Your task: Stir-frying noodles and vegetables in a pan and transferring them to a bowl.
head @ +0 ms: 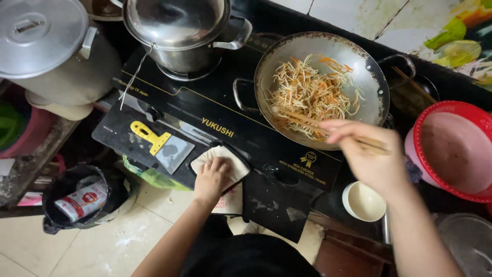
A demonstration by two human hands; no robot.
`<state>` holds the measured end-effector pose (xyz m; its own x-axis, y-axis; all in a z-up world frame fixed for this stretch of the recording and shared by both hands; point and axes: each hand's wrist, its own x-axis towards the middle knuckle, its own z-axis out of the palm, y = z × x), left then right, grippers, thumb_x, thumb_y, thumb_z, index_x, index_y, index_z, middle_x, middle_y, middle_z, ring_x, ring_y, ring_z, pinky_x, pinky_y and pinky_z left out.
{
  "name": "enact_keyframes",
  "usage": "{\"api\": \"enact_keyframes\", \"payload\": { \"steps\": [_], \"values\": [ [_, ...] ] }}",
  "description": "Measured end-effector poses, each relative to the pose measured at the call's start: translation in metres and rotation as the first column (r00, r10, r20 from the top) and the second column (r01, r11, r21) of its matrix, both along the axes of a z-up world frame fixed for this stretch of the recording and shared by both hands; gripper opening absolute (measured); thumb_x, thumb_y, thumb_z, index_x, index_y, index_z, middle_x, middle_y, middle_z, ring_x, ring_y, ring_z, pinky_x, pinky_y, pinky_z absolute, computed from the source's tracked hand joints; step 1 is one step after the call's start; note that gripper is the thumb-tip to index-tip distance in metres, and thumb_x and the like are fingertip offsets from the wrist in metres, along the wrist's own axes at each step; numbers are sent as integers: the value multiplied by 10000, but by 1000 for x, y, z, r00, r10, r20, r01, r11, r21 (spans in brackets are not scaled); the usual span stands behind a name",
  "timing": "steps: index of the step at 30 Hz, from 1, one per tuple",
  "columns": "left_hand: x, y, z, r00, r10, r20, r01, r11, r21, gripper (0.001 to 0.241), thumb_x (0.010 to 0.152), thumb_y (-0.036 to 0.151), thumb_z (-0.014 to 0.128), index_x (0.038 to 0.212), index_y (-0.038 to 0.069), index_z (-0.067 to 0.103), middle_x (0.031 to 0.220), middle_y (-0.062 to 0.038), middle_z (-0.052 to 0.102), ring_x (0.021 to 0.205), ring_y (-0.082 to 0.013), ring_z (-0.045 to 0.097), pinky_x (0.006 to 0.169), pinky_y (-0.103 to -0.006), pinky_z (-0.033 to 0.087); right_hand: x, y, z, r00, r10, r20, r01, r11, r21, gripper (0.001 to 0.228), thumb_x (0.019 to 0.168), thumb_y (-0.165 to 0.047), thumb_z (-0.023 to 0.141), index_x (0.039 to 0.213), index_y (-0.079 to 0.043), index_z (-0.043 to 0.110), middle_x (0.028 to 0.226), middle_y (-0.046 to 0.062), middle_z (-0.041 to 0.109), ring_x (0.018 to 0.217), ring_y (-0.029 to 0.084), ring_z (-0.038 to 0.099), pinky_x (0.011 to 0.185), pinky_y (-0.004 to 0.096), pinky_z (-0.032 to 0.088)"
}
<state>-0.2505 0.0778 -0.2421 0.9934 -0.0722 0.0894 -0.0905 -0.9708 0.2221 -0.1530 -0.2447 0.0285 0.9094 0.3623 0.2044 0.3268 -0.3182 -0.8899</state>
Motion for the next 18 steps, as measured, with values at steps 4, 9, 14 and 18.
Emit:
{"api": "enact_keyframes", "payload": {
  "steps": [4,9,14,18],
  "values": [
    [13,16,-6,994,-106,-8,106,973,206,363,852,233,645,1212,185,651,1319,-74,551,1248,-294,529,1029,-417,439,26,1,-20,997,30,65,-30,1000,-7,189,943,112,553,920,7,708,1233,147,748,1124,194,706,985,291,546],
    [31,57,103,939,139,-314,-294,798,-526,338,937,343,596,1178,109,634,1026,-49,685,924,-230,655,833,-372,531,28,-27,10,967,-254,-19,254,956,146,104,1019,55,570,1047,0,654,1186,136,743,1091,185,728,969,292,594],
    [90,70,146,856,93,-509,-505,370,-780,406,1034,391,541,1202,32,631,936,-48,696,804,-165,646,760,-348,539,36,24,-27,995,-95,10,92,982,166,143,976,88,572,981,-6,678,1216,139,740,1094,205,734,945,335,606],
    [144,47,173,868,-154,-473,-484,-49,-873,388,1017,352,534,1233,45,634,1029,-62,706,898,-166,679,845,-388,576,79,25,-58,959,-253,127,257,966,-13,182,989,53,585,970,-60,726,1221,109,755,1089,184,728,938,319,625]
  ]
}}
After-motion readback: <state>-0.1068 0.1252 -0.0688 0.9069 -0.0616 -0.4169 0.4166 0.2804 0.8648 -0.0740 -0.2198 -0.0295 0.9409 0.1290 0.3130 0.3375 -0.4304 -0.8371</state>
